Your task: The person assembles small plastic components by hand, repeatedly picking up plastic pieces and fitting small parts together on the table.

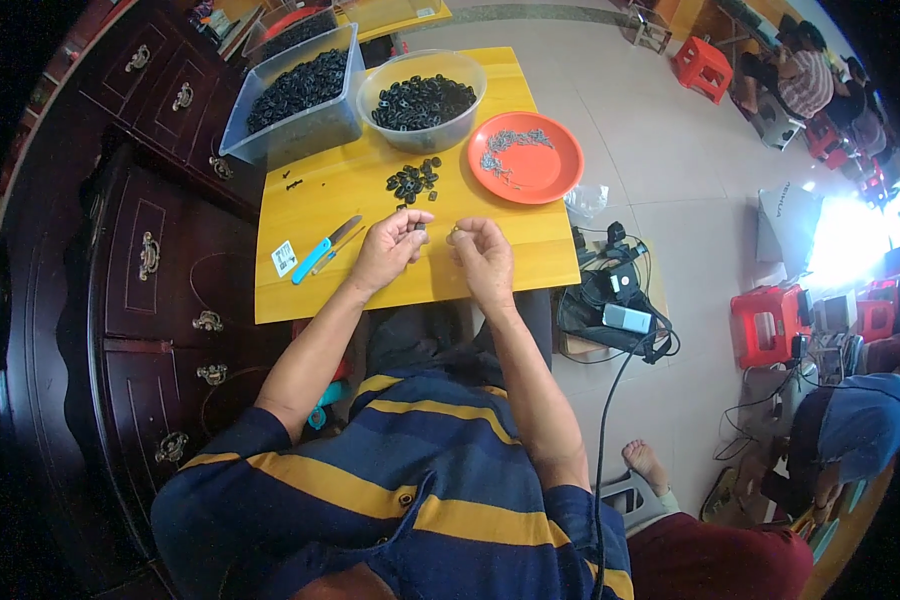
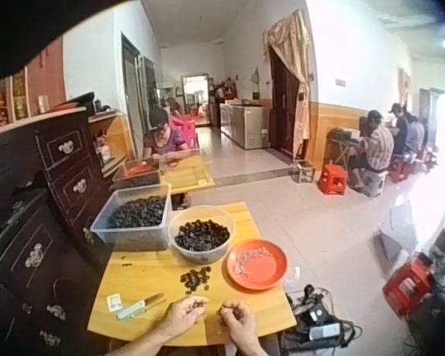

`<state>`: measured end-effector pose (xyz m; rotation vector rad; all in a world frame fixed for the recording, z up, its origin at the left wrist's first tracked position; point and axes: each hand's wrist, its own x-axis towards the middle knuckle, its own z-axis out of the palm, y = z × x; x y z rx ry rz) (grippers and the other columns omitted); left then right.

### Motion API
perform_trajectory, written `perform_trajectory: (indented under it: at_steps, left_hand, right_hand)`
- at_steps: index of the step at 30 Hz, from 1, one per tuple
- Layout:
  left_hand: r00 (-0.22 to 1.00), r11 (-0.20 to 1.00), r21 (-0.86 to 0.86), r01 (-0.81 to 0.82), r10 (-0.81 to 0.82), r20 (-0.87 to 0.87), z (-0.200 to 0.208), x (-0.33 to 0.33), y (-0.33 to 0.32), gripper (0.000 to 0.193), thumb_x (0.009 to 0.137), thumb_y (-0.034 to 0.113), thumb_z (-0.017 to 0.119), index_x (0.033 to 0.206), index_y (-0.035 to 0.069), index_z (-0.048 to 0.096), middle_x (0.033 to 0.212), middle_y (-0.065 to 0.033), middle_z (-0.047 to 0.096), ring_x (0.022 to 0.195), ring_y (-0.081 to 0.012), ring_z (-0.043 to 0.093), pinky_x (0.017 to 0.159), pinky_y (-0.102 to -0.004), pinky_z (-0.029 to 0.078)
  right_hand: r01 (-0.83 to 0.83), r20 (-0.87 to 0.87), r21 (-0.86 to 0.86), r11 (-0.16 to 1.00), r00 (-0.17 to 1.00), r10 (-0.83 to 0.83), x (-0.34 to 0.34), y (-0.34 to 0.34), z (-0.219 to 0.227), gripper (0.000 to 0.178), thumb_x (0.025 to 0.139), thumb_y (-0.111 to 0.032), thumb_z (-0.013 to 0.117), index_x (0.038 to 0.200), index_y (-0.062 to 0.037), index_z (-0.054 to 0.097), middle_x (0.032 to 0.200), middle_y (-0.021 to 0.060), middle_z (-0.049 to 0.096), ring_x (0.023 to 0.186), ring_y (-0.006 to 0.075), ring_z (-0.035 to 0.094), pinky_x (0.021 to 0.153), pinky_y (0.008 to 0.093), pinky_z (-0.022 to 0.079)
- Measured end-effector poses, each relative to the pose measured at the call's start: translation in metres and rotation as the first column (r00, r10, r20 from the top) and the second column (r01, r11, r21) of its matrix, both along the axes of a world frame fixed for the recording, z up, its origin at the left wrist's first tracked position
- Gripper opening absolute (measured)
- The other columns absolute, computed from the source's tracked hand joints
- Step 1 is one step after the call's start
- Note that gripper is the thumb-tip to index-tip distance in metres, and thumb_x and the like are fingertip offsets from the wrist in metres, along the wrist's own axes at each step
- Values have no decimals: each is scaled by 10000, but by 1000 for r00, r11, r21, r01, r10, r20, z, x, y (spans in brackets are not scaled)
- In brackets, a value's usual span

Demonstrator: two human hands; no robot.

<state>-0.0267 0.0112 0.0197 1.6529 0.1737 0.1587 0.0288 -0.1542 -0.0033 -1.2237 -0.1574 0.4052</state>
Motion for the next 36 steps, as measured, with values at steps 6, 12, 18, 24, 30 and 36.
perform_trajectory:
  at_steps: [6, 12, 18, 24, 30, 36]
  left_hand:
    - [996, 981, 190, 28, -43, 72, 0, -3, 2, 244, 871, 53, 665, 1109, 7, 642, 793, 19, 576, 653, -40, 510, 603, -210, 452]
    - [987, 945, 327, 6, -58, 151, 5, -5, -2, 240, 838, 38, 688, 1074, -3, 663, 827, -2, 595, 644, -63, 502, 624, -228, 453]
    - [990, 969, 243, 42, -74, 121, -2, -7, -3, 222, 861, 26, 648, 1078, -18, 662, 869, -7, 628, 662, -60, 514, 630, -226, 457]
    - [995, 999, 28, 25, -27, 92, -11, -4, -6, 186, 911, 24, 576, 1086, 19, 641, 806, 47, 558, 619, -7, 458, 550, -176, 402]
    - [997, 999, -30, -21, 23, 67, -15, -5, 3, 144, 899, 29, 590, 1034, 18, 639, 809, 50, 583, 660, -6, 502, 585, -178, 428]
    - [1000, 992, -125, -15, 17, 20, -4, -8, 2, 122, 925, 100, 627, 1008, 15, 655, 797, 43, 606, 661, -15, 531, 584, -185, 458]
  right_hand:
    - [-36, -33, -43, 998, 999, 35, -7, -6, 2, 158, 925, -80, 606, 1070, -24, 578, 872, 23, 649, 738, 78, 591, 665, 214, 480]
    - [-77, -14, -29, 997, 997, 77, -8, -7, -4, 162, 931, -88, 602, 1077, -22, 574, 875, 24, 651, 759, 79, 597, 684, 217, 487]
    - [-63, -15, -14, 998, 998, 63, -7, -12, -2, 162, 933, -85, 601, 1081, -25, 571, 872, 22, 651, 750, 75, 594, 679, 212, 483]
    - [-10, -24, -50, 999, 1000, 9, -2, -15, 0, 155, 933, -80, 599, 1077, -27, 573, 872, 20, 652, 720, 62, 574, 643, 201, 466]
    - [-11, -36, -17, 1000, 999, 11, -1, -12, -4, 154, 932, -77, 599, 1076, -28, 574, 880, 24, 658, 719, 67, 573, 644, 207, 468]
    - [-6, -76, -29, 1000, 997, 4, -4, -13, 2, 164, 928, -75, 607, 1081, -26, 576, 886, 25, 658, 738, 76, 584, 672, 220, 482]
